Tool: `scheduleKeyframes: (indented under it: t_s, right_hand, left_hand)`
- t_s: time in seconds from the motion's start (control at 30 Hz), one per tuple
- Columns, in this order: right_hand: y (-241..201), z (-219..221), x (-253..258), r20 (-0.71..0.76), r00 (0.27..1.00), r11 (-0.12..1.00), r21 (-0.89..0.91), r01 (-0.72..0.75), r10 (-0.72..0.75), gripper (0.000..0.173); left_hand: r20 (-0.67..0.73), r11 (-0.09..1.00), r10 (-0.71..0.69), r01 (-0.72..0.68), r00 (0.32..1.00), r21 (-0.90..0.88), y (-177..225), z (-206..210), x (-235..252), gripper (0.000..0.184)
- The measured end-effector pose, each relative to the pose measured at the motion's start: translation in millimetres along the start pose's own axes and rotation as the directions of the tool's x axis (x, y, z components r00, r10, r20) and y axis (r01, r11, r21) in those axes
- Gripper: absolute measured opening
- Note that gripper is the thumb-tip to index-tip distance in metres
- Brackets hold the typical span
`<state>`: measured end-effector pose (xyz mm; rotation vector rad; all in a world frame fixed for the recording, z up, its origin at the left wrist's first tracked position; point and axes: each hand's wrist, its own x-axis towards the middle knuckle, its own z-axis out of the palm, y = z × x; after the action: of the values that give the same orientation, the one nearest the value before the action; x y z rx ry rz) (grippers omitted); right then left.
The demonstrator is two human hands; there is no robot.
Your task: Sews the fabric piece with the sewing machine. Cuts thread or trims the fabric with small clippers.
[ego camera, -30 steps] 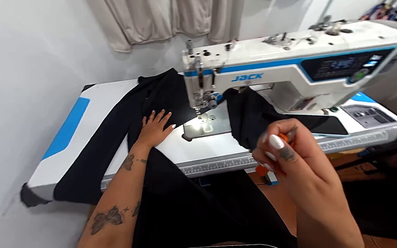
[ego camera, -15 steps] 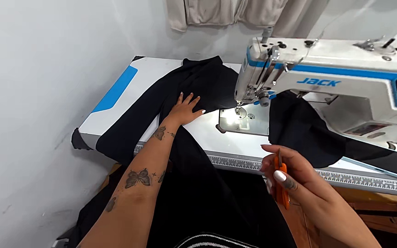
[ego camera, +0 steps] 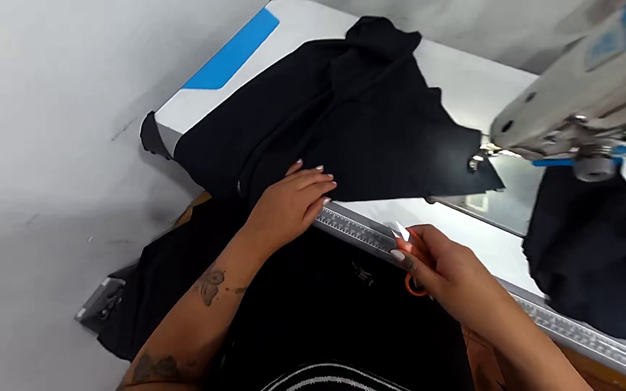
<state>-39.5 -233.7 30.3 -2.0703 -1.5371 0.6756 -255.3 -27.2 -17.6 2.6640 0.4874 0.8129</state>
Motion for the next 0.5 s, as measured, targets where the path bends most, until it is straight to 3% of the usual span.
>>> scheduleKeyframes:
  t_s: [0.17, 0.5]
  right_hand:
    - [-32, 22, 28, -0.059, 0.987, 0.918, -0.380, 0.114, -0.147, 0.034]
    - [-52, 35, 30, -0.030, 0.980, 0.826, -0.542, 0.151, -0.198, 0.026]
  left_hand:
    - [-0.089, 0.996, 0.018, -0.025, 0.996, -0.086, 4, 4, -16, 0.039]
    - [-0.184, 0.993, -0.011, -0.012, 0.983, -0.121, 4, 9, -16, 0.012]
